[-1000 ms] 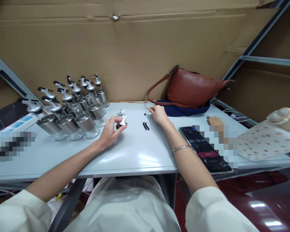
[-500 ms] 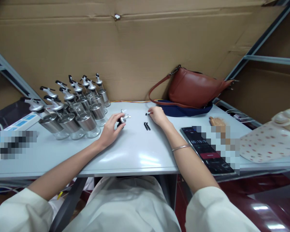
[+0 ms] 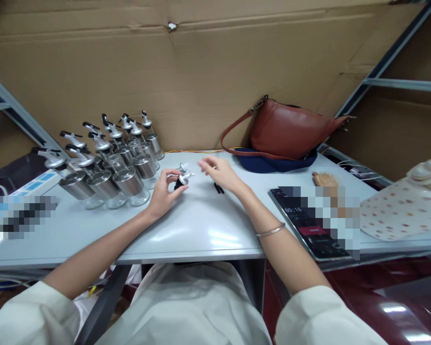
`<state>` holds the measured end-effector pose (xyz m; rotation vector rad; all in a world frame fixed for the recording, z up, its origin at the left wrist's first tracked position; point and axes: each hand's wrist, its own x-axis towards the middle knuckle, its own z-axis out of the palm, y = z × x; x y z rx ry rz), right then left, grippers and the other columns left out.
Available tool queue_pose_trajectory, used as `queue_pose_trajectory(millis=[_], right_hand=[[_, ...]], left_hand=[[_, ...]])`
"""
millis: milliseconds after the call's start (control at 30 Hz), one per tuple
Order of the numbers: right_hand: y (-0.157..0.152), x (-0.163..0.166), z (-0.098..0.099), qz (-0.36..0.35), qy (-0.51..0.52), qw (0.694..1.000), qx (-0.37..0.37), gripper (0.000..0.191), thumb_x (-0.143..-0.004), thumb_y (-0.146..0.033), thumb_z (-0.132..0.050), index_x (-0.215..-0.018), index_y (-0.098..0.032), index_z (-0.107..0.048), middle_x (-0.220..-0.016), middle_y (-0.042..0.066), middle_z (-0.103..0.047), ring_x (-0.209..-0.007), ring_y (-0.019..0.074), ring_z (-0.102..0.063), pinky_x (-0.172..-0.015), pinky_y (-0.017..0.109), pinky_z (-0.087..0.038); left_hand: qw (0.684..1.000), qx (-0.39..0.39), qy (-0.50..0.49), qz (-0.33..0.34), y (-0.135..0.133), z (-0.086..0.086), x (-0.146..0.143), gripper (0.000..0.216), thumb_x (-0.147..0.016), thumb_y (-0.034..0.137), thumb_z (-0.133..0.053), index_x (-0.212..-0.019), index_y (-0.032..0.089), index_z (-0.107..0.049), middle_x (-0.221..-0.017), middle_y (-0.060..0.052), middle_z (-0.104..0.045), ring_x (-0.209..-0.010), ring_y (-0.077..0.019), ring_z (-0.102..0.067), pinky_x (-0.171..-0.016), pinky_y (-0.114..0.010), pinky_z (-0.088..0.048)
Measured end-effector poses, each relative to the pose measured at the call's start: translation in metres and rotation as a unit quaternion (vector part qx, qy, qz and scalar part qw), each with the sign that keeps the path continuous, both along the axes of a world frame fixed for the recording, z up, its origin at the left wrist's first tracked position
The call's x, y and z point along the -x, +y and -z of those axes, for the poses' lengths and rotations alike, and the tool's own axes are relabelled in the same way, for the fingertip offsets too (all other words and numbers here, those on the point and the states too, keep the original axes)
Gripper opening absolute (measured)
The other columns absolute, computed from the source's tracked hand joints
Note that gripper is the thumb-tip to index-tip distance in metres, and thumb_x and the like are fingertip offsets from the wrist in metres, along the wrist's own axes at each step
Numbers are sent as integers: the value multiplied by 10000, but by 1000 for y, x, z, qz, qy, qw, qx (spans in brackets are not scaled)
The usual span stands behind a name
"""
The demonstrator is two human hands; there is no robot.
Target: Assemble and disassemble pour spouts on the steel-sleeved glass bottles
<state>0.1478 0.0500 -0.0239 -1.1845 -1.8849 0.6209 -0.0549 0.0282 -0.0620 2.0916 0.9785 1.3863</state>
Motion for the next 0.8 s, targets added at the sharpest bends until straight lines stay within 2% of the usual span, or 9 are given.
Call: queue_pose_trajectory(millis=[67, 167, 233, 367, 467, 533, 600, 700, 800], right_hand=[[-13, 17, -4, -122, 10, 991, 62, 316, -851, -460, -475, -872, -156, -558, -687, 16, -595, -631, 126, -537, -614, 244, -410], [-20, 27, -5, -139, 20, 985, 101, 317, -836, -478, -510, -771, -168, -503, -549, -40, -498, -519, 91, -440, -531, 218, -347], [-19, 26, -5, -146, 66, 977, 143, 379, -840, -513, -493, -668, -178, -447, -489, -64, -414, -460, 71, -369, -486, 213, -308], [-17, 21, -5, -188, 181, 927, 270, 448, -783, -514, -570, -553, -197, -353, -452, -94, -278, -390, 42, -239, -401, 211, -192], [-21, 25, -7, -211, 240, 893, 316, 416, -730, -468, -639, -568, -184, -381, -501, -81, -315, -412, 34, -216, -399, 209, -155], [-23, 30, -10, -226, 270, 884, 306, 387, -710, -464, -663, -623, -176, -419, -538, -77, -324, -438, 37, -214, -415, 206, -152], [-25, 35, -14, -237, 286, 890, 264, 397, -714, -500, -655, -658, -178, -431, -550, -82, -295, -458, 45, -208, -435, 209, -162], [-26, 40, -22, -233, 259, 925, 153, 436, -762, -595, -570, -682, -188, -434, -555, -73, -302, -486, 67, -264, -475, 228, -238], [-28, 42, -31, -167, 145, 975, 1, 432, -849, -617, -428, -750, -199, -469, -585, -43, -387, -542, 100, -356, -546, 253, -312]], left_hand=[[1000, 11, -6, 3, -1, 0, 1, 319, -758, 240, -677, -983, 188, -458, -1002, -52, -567, -864, -153, -624, -821, -312, -489], [998, -40, 38, 12, -1, -3, 3, 284, -798, 290, -642, -1019, 187, -498, -1033, -68, -574, -889, -161, -613, -824, -310, -481], [990, -94, 101, 7, 0, -7, 4, 242, -859, 307, -558, -1063, 183, -516, -1025, -79, -589, -871, -163, -606, -816, -312, -467], [945, -177, 269, -62, 3, -13, 2, 204, -910, 287, -404, -962, 151, -546, -859, -90, -626, -785, -204, -591, -779, -358, -395], [923, -194, 317, -102, 7, -18, -1, 176, -877, 260, -375, -829, 165, -515, -757, -78, -613, -681, -205, -556, -708, -351, -347], [919, -204, 319, -106, 10, -26, -2, 155, -854, 262, -383, -754, 188, -476, -675, -46, -579, -606, -187, -511, -674, -338, -323], [921, -213, 310, -106, 13, -39, 0, 166, -837, 277, -398, -690, 203, -429, -615, -19, -536, -558, -168, -463, -667, -331, -311], [937, -198, 266, -110, 15, -60, 3, 167, -815, 291, -416, -673, 209, -384, -593, 4, -492, -537, -148, -409, -661, -312, -310], [962, -146, 200, -113, 10, -74, 3, 162, -813, 311, -402, -688, 212, -371, -585, 15, -452, -543, -138, -388, -614, -278, -305]])
